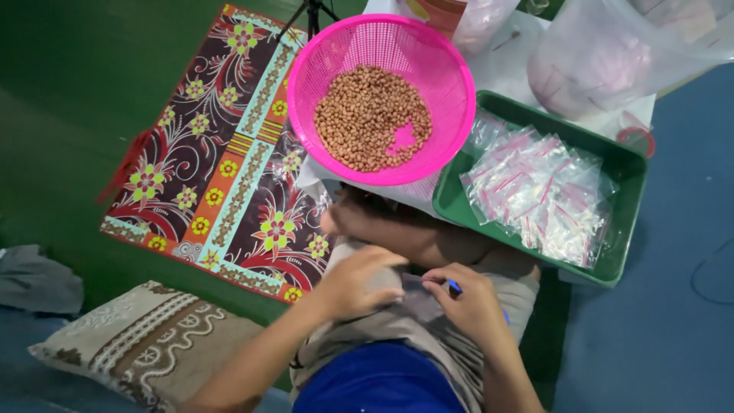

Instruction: The person scoops peanuts from a pink basket using a blue scoop and pours them into small clear plastic bags. They seal each bag and place it into a green tray, repeating the process continuously.

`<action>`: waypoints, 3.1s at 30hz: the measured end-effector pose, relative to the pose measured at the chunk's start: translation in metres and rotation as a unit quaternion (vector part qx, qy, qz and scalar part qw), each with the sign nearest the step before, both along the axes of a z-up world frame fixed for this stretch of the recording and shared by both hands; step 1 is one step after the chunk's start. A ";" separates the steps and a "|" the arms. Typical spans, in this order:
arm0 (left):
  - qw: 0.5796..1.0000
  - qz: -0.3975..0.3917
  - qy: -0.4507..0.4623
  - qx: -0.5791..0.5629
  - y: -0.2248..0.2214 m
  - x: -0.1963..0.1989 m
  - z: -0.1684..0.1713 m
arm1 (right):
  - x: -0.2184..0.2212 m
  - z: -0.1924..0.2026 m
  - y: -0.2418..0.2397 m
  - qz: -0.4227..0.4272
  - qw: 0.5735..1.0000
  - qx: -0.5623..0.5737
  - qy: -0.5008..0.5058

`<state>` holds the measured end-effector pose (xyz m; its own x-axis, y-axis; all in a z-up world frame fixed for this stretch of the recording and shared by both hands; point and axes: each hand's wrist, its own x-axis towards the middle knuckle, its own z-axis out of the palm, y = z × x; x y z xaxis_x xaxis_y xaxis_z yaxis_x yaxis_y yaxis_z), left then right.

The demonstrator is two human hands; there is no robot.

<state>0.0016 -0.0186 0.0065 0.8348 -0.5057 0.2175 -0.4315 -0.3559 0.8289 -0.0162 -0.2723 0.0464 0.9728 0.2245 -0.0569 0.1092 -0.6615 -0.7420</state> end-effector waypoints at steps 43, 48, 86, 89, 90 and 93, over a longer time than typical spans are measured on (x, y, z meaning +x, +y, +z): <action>0.948 -0.009 -0.269 0.172 -0.048 0.013 0.013 | 0.014 -0.001 0.002 -0.159 0.986 -0.032 0.031; 0.928 -0.097 -0.304 0.192 -0.043 0.026 0.015 | 0.022 0.036 -0.006 -0.092 0.995 -0.029 0.018; 0.893 0.228 -0.388 -0.024 0.059 0.080 0.103 | 0.134 0.019 0.030 -0.026 0.942 0.225 -0.250; 0.881 0.247 -0.402 0.018 0.062 0.092 0.101 | 0.134 0.021 0.031 -0.029 0.929 0.246 -0.276; 0.879 0.247 -0.408 0.025 0.063 0.097 0.098 | 0.133 0.024 0.032 -0.034 0.925 0.254 -0.280; 0.885 0.239 -0.396 0.053 0.060 0.105 0.098 | 0.128 0.033 0.031 -0.057 0.930 0.259 -0.256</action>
<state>0.1064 0.0411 0.1046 0.5655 -0.1885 0.8029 -0.6409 -0.7131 0.2840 0.1113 -0.2413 0.0794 0.8616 -0.0133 0.5074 0.4873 -0.2585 -0.8341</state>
